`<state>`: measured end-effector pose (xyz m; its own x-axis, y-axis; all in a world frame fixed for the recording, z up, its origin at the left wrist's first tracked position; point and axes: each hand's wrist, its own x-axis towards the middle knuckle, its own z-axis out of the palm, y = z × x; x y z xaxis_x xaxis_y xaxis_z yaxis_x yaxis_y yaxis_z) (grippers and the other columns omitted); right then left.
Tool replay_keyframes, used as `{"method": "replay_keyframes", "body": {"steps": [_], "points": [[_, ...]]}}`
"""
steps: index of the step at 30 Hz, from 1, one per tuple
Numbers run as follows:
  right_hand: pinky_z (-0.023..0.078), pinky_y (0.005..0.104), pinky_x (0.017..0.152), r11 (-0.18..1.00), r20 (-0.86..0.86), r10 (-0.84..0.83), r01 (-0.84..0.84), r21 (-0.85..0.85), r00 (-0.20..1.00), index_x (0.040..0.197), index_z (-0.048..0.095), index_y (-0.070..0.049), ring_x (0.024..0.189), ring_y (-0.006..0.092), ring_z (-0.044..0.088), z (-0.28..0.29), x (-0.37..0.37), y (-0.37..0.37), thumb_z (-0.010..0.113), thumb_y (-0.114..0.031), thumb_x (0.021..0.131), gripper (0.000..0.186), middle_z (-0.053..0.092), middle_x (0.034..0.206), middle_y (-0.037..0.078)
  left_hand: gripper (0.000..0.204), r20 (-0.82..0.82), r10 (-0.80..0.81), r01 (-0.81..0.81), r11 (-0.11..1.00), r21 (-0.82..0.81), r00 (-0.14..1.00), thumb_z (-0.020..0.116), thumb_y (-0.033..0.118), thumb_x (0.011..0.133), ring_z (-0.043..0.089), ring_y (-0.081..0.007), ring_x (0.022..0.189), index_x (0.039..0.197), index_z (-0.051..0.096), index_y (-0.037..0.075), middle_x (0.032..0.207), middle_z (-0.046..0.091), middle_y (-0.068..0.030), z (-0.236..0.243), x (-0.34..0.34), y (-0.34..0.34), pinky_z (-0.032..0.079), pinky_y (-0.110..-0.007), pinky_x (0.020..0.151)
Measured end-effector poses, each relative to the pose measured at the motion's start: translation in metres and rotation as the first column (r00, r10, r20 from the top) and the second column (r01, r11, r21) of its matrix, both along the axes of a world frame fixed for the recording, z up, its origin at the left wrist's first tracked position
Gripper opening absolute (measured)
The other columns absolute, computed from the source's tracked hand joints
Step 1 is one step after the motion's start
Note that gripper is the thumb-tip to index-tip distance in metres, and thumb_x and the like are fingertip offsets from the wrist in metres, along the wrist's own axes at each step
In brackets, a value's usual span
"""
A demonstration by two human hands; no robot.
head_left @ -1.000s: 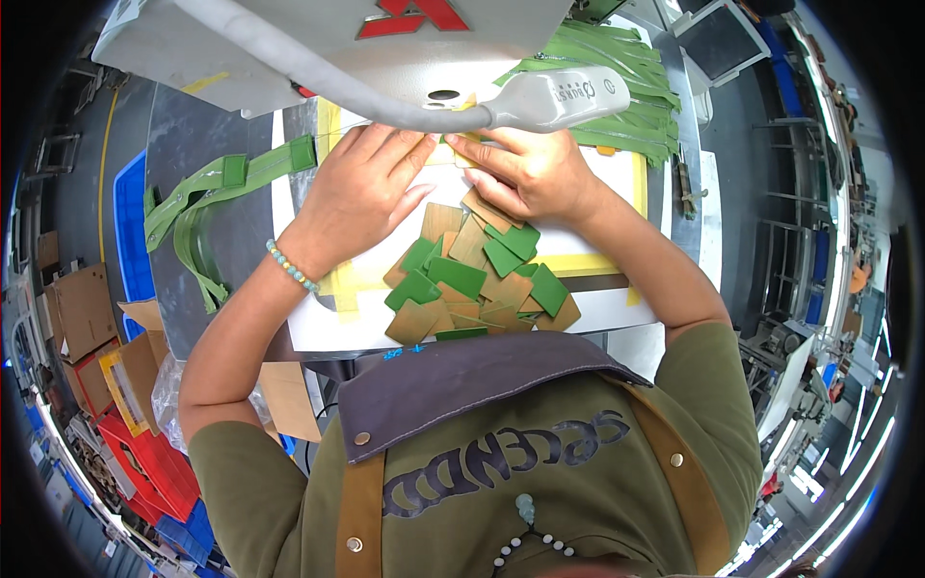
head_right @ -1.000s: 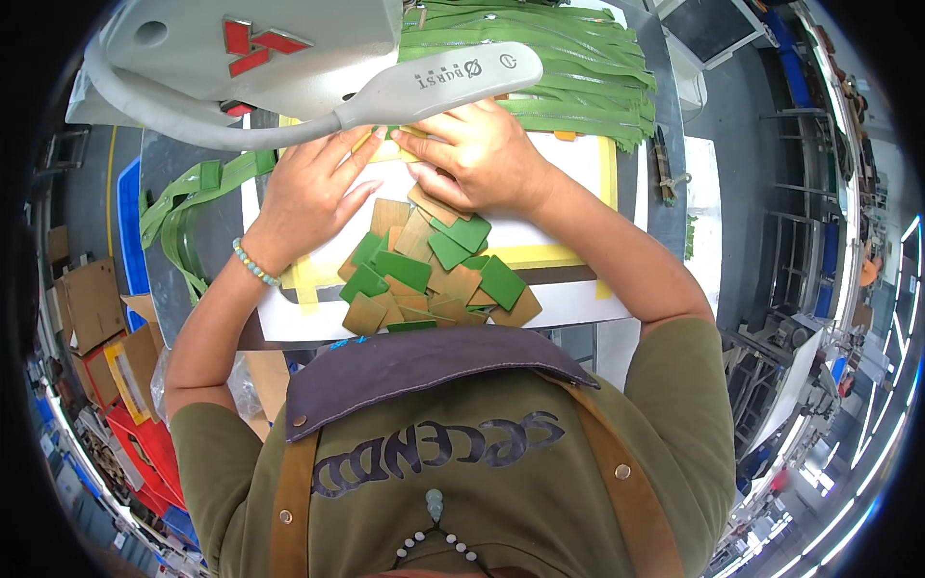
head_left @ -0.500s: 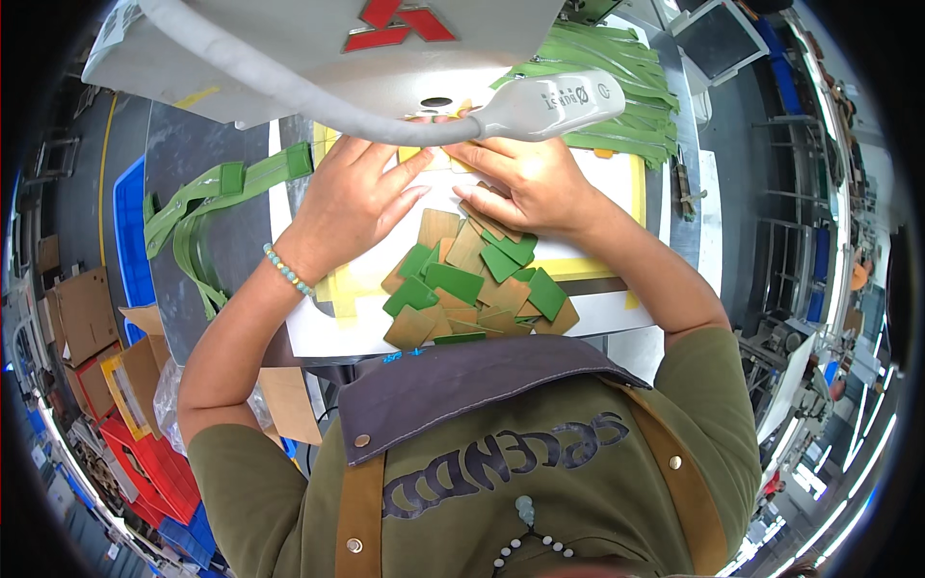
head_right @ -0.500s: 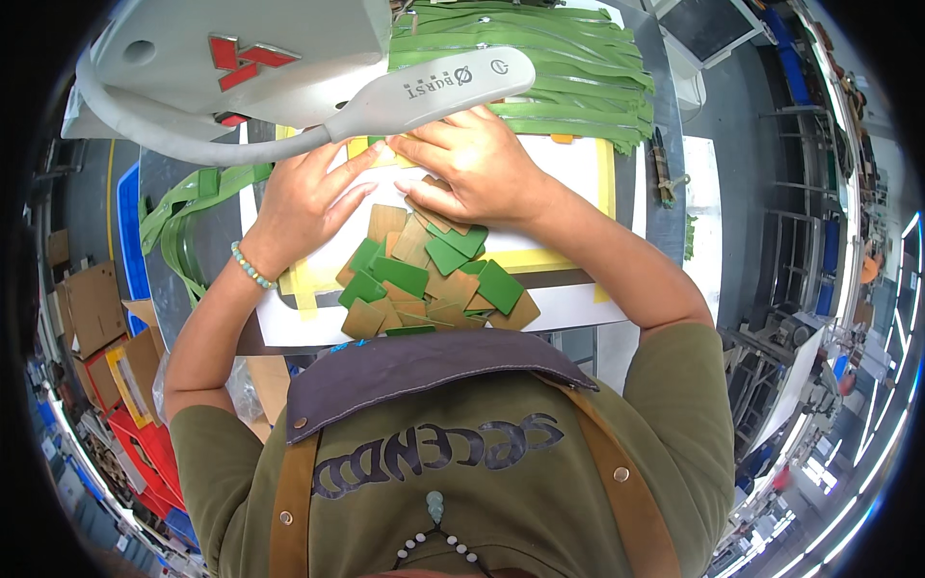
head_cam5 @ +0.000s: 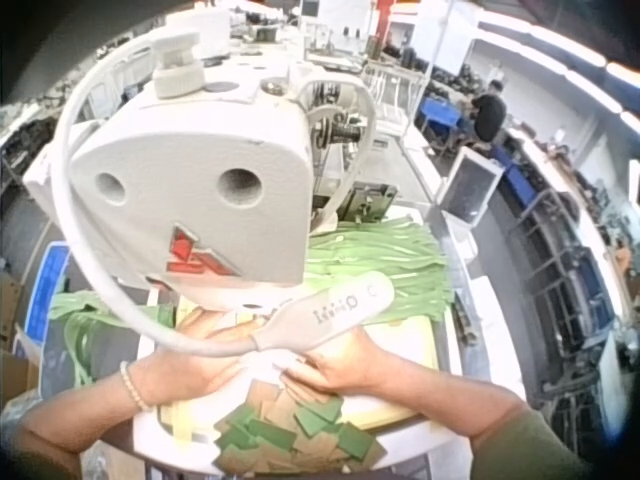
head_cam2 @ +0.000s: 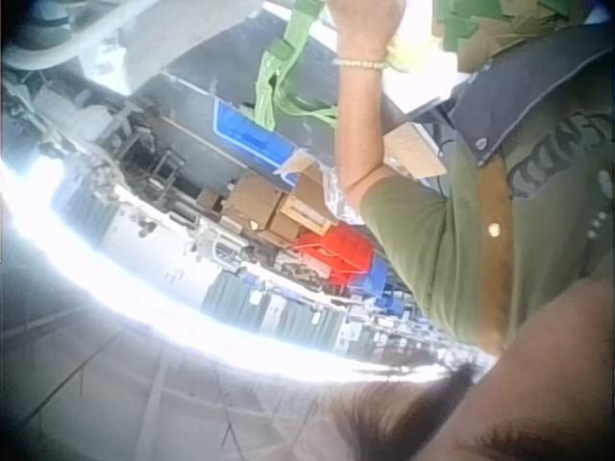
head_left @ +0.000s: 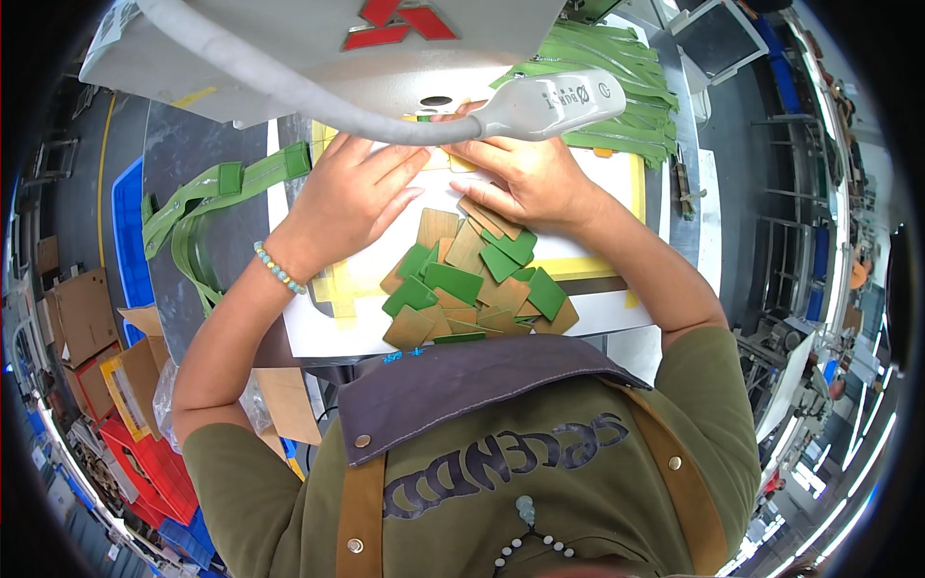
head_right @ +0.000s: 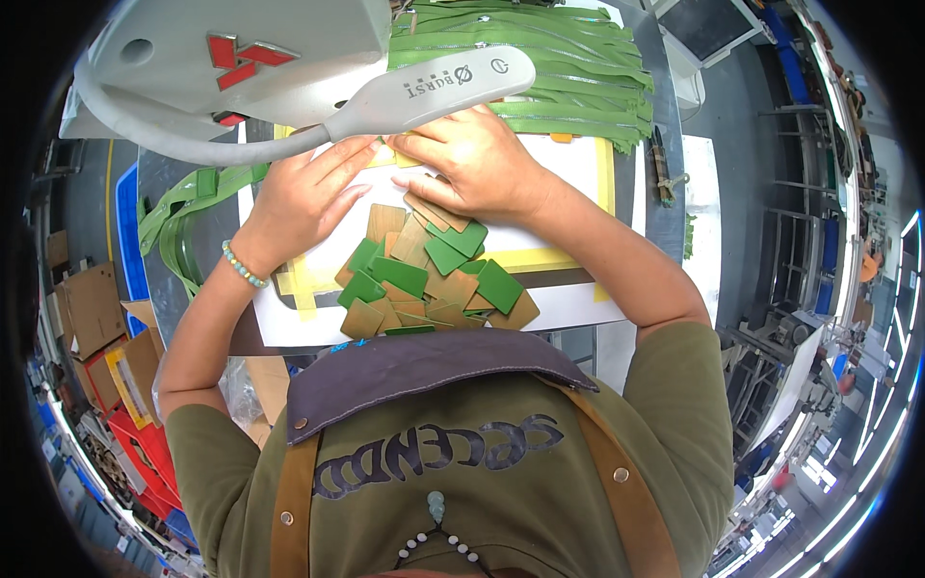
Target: The recorder is sewing small leather patches onto green straps using an industrial sewing machine.
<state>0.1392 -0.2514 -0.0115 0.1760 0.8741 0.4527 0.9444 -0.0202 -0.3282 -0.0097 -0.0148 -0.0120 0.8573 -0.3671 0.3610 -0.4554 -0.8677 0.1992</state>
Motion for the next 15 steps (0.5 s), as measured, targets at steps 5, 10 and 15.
{"method": "replay_keyframes", "body": {"steps": [5,10,15], "points": [[0.049,0.0468,0.102,1.000,-0.030,0.006,-0.006,-0.003,1.000,0.117,0.076,-0.006,0.114,0.0332,0.066,-0.001,0.001,0.001,0.075,-0.033,0.095,0.035,0.073,0.118,0.011,0.047,-0.022,-0.028,0.028,1.000,-0.006,0.999,0.075,0.012,0.091,0.065,-0.0297,0.127,0.137,0.069,0.003,0.143,0.068,-0.0111,0.005,-0.001,0.003,0.051,-0.044,0.106],[0.050,0.0486,0.098,0.999,-0.035,-0.007,0.006,-0.048,0.999,0.117,0.076,-0.005,0.111,0.0356,0.066,-0.001,0.002,0.000,0.073,-0.032,0.097,0.034,0.073,0.117,0.013,0.042,0.047,-0.055,0.046,0.984,0.175,0.997,0.074,0.012,0.092,0.067,-0.0270,0.121,0.132,0.069,0.001,0.142,0.069,-0.0106,0.005,-0.002,-0.003,0.052,-0.042,0.102],[0.052,0.0472,0.095,1.000,-0.048,-0.022,0.022,0.000,0.999,0.114,0.077,-0.004,0.108,0.0346,0.067,0.003,-0.002,0.000,0.076,-0.027,0.094,0.031,0.072,0.115,0.013,0.040,0.040,-0.007,0.000,0.983,0.186,0.999,0.074,0.015,0.092,0.067,-0.0272,0.116,0.129,0.069,0.001,0.138,0.069,-0.0117,0.011,-0.003,-0.015,0.052,-0.042,0.099]]}}
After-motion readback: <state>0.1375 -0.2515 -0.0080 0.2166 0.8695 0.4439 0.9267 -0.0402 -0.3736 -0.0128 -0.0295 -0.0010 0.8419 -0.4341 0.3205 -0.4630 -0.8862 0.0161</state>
